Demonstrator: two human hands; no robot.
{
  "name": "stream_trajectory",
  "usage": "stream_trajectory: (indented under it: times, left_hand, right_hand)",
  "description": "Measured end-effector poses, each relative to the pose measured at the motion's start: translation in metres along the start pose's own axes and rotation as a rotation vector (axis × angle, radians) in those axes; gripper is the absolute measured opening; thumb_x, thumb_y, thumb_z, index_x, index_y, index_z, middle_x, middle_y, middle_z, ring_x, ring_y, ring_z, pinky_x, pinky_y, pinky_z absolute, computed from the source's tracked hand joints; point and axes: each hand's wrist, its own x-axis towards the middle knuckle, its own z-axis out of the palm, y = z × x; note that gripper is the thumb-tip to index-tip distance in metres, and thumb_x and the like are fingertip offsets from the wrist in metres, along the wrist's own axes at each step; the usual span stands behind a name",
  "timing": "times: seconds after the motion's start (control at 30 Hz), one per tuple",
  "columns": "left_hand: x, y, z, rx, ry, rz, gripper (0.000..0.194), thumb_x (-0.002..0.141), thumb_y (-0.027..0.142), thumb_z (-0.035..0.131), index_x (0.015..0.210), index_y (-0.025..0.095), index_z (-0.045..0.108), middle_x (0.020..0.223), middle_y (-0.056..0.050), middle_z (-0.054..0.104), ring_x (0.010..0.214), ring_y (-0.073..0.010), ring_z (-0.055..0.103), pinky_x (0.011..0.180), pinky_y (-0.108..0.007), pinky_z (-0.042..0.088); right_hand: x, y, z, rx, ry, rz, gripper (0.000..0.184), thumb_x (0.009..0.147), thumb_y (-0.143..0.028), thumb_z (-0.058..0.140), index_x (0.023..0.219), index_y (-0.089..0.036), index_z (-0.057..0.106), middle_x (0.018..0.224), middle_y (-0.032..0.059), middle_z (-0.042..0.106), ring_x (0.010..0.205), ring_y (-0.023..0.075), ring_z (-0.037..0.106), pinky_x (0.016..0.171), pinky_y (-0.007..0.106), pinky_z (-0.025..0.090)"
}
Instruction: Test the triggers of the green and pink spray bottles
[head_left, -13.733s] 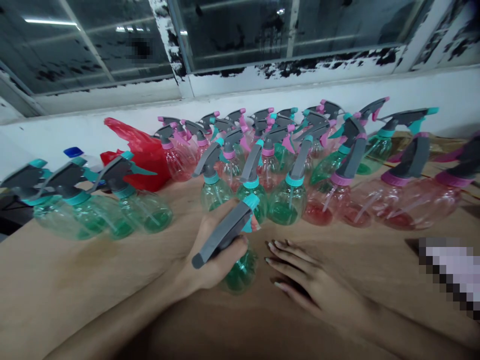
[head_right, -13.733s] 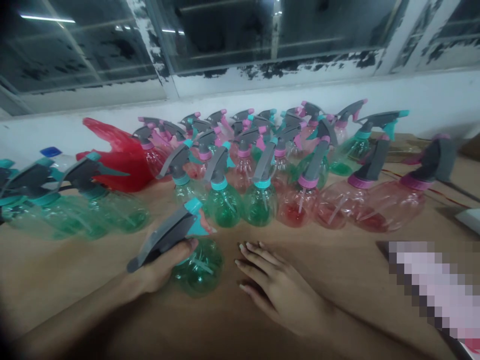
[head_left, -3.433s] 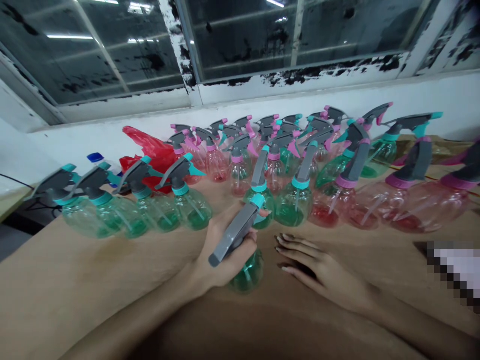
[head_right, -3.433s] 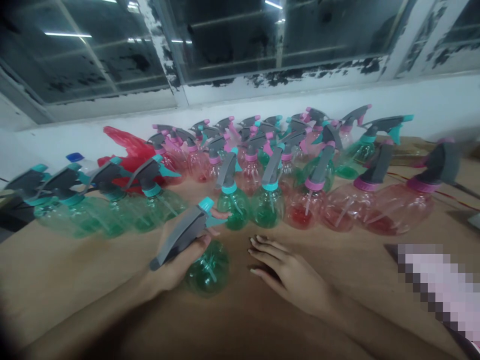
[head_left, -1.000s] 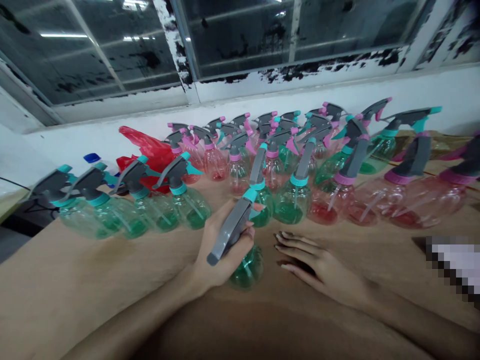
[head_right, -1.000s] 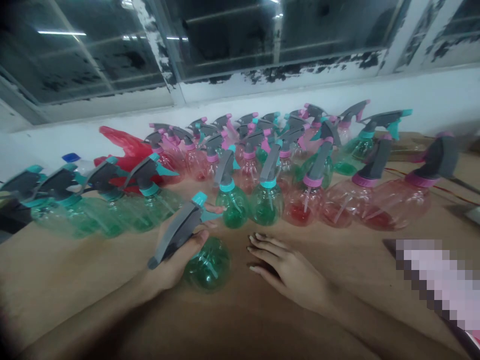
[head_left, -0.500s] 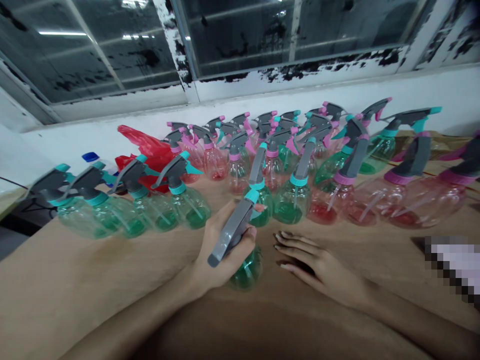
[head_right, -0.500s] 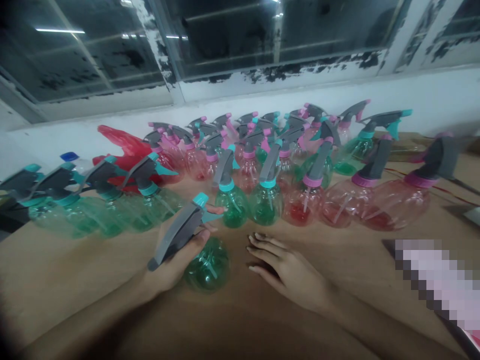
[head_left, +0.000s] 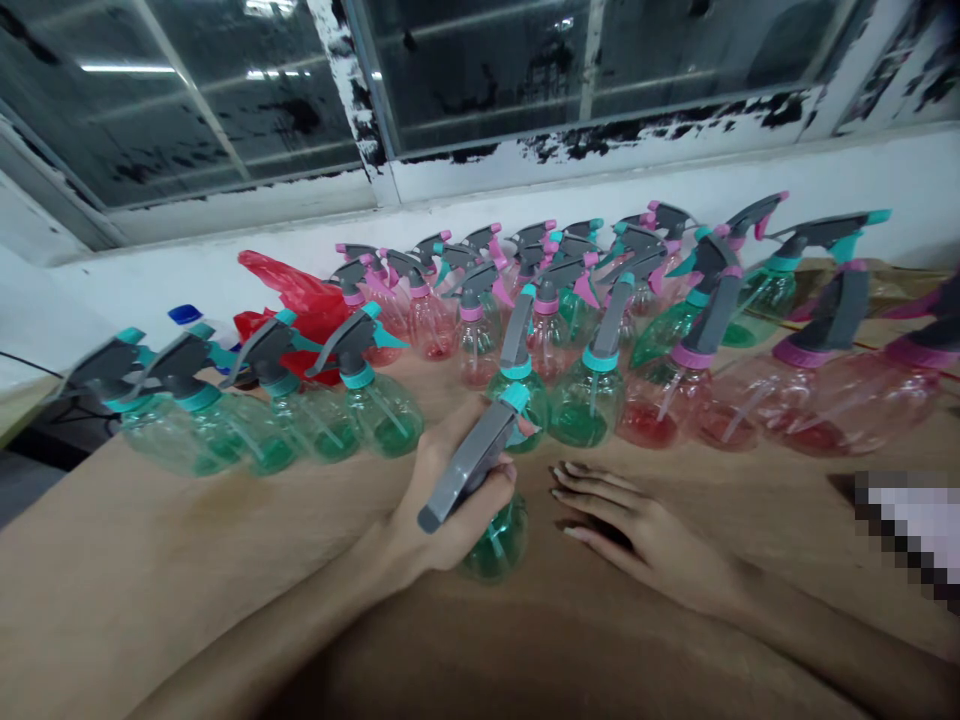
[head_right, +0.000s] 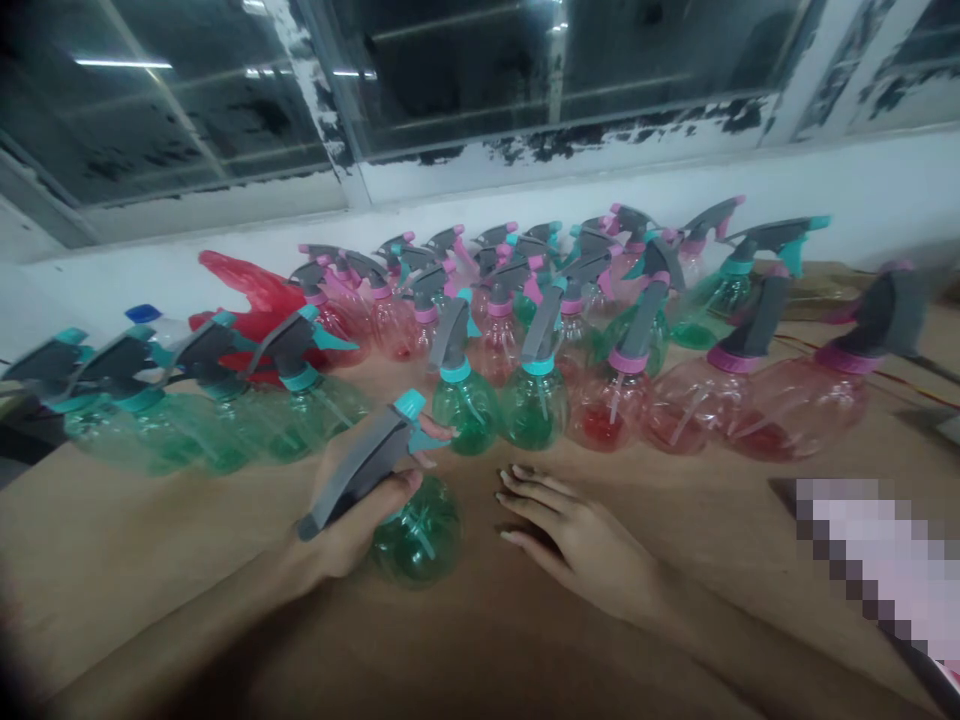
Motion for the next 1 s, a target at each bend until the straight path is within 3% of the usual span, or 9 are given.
stream_trajectory:
  times: [0.1, 0.23, 0.4, 0.63, 0.73, 0.87, 1.0]
  left_hand:
    - [-0.001, -0.003, 0.000, 0.017, -0.015, -0.012, 0.019, 0.071, 0.015, 0.050, 0.087, 0.022, 0.057, 0.069, 0.002, 0.053, 0.059, -0.0151, 0.054, 0.060, -0.030, 0.046]
    - [-0.004, -0.009, 0.001, 0.028, -0.023, -0.053, 0.015, 0.073, 0.016, 0.048, 0.085, 0.023, 0.054, 0.061, 0.005, 0.048, 0.050, -0.0126, 0.046, 0.050, -0.026, 0.039]
    - [-0.004, -0.009, -0.002, 0.049, -0.024, 0.000, 0.015, 0.070, 0.014, 0.049, 0.082, 0.023, 0.054, 0.069, 0.003, 0.053, 0.059, -0.0136, 0.050, 0.055, -0.027, 0.041]
    - [-0.005, -0.005, 0.001, 0.107, 0.060, -0.069, 0.027, 0.077, 0.020, 0.048, 0.101, 0.024, 0.059, 0.072, 0.000, 0.055, 0.060, -0.0147, 0.053, 0.064, -0.030, 0.051]
    - [-0.008, -0.002, 0.005, 0.149, 0.101, -0.115, 0.027, 0.078, 0.026, 0.052, 0.104, 0.023, 0.060, 0.077, -0.003, 0.062, 0.062, -0.0162, 0.058, 0.066, -0.033, 0.053]
    - [-0.012, 0.004, 0.009, 0.024, 0.152, -0.208, 0.030, 0.079, 0.031, 0.059, 0.108, 0.025, 0.057, 0.082, -0.003, 0.066, 0.070, -0.0183, 0.066, 0.060, -0.029, 0.056]
    - [-0.015, 0.005, 0.011, -0.012, 0.125, -0.238, 0.040, 0.075, 0.032, 0.065, 0.113, 0.026, 0.053, 0.108, -0.006, 0.063, 0.088, -0.0211, 0.066, 0.065, -0.028, 0.057]
  right_hand:
    - [0.001, 0.000, -0.001, 0.012, 0.007, -0.009, 0.036, 0.090, -0.031, 0.047, 0.125, -0.023, 0.052, 0.133, 0.0038, 0.051, 0.126, 0.0202, 0.041, 0.104, 0.042, 0.038]
    - [0.001, -0.002, -0.003, 0.033, 0.022, -0.003, 0.036, 0.089, -0.031, 0.048, 0.124, -0.023, 0.053, 0.132, 0.0031, 0.052, 0.126, 0.0198, 0.041, 0.104, 0.041, 0.038]
    - [0.002, -0.003, -0.004, 0.035, 0.021, 0.009, 0.036, 0.089, -0.031, 0.049, 0.124, -0.024, 0.053, 0.131, 0.0030, 0.053, 0.125, 0.0194, 0.042, 0.104, 0.041, 0.037]
    - [0.002, -0.004, -0.005, 0.039, 0.014, -0.001, 0.035, 0.090, -0.031, 0.048, 0.124, -0.023, 0.053, 0.131, 0.0035, 0.053, 0.127, 0.0194, 0.041, 0.104, 0.041, 0.038]
    - [0.003, -0.004, -0.007, 0.039, 0.009, -0.003, 0.035, 0.090, -0.031, 0.047, 0.124, -0.023, 0.052, 0.131, 0.0041, 0.053, 0.126, 0.0200, 0.041, 0.104, 0.043, 0.038]
    - [0.004, -0.006, -0.010, 0.034, 0.008, -0.009, 0.035, 0.090, -0.031, 0.047, 0.124, -0.022, 0.053, 0.131, 0.0054, 0.053, 0.126, 0.0203, 0.042, 0.103, 0.042, 0.039]
    - [0.005, -0.008, -0.011, 0.027, 0.026, -0.008, 0.037, 0.090, -0.030, 0.048, 0.125, -0.019, 0.052, 0.130, 0.0067, 0.054, 0.125, 0.0194, 0.043, 0.104, 0.039, 0.037]
